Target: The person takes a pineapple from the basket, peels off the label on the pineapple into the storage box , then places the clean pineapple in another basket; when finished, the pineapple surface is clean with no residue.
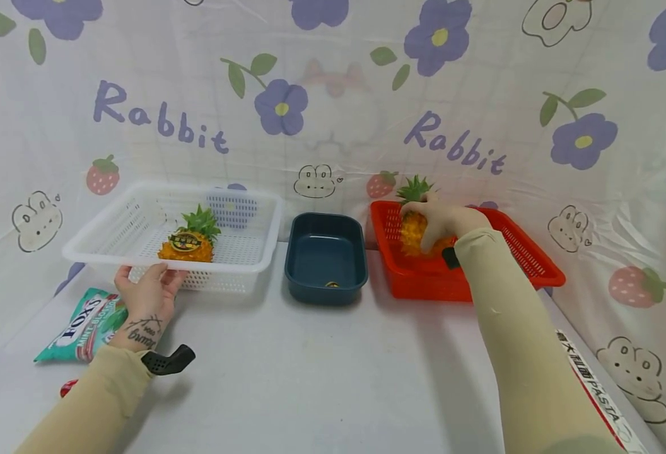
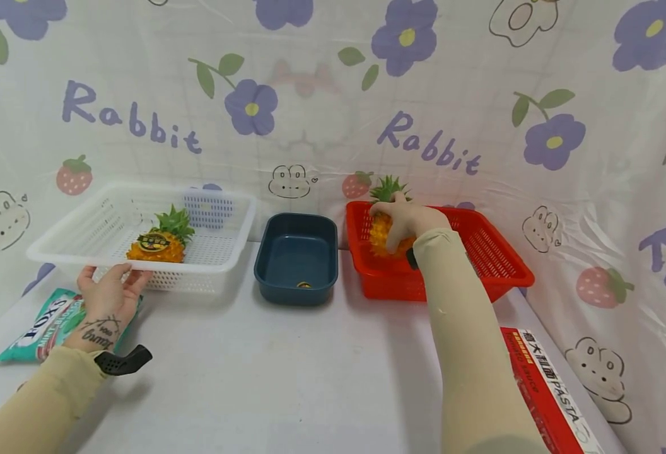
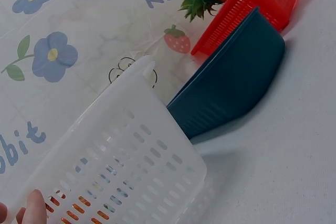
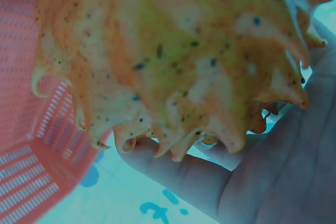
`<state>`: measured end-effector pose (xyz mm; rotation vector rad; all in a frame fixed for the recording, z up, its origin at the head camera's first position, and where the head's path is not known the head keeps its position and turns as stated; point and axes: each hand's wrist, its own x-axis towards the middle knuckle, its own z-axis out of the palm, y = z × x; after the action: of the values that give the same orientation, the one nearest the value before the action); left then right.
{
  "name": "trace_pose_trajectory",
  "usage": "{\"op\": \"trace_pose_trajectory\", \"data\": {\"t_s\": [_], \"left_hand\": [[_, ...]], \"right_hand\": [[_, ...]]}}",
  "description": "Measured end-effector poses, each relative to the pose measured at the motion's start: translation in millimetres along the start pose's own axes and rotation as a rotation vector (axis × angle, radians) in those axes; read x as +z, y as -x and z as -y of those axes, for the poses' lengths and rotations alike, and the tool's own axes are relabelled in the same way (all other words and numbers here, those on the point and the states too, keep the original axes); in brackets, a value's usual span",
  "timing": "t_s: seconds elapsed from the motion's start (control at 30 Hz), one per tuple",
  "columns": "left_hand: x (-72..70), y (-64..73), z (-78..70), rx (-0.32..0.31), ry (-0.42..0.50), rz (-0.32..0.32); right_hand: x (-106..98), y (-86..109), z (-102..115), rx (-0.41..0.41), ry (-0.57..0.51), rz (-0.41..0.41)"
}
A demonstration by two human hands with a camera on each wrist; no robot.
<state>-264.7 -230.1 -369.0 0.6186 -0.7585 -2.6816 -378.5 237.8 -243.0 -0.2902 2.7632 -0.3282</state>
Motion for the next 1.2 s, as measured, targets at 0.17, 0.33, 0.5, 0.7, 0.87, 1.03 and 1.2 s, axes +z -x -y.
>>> {"op": "trace_pose_trajectory", "data": {"t_s": [0.17,0.33,0.5,0.7,0.87,1.03,1.2], "left_hand": [[-0.9,-1.5,0.9,0.016,-0.006,0.001],[-2.7,-3.0,2.4,0.022,0.002,0.011],[-3.7,-2.8,2.7,0.022,0.006,0.025],[-2.4,-2.7,1.7,0.024,-0.013,0.017],[-1.0,-3.1,1.9,0.042,-0.024,0.004],[-1.0,-3.8,2.4,0.043,-0.025,-0.003],[-0.7,-3.9,1.8,0.031,-0.014,0.002]], "right_hand": [[6,-3.1,-1,0.03,-0.043,0.013],[9,-4.7,-6,0.042,-0.067,0.03],[12,-6.2,-12,0.022,-0.086,0.044],[14,-9.5,-16,0.025,-0.175,0.111],[18,-13.2,-18,-0.001,-0.211,0.165],[19,-11.3,-17,-0.05,-0.211,0.118],[16,-0.4,-13,-0.097,-0.248,-0.029]]}}
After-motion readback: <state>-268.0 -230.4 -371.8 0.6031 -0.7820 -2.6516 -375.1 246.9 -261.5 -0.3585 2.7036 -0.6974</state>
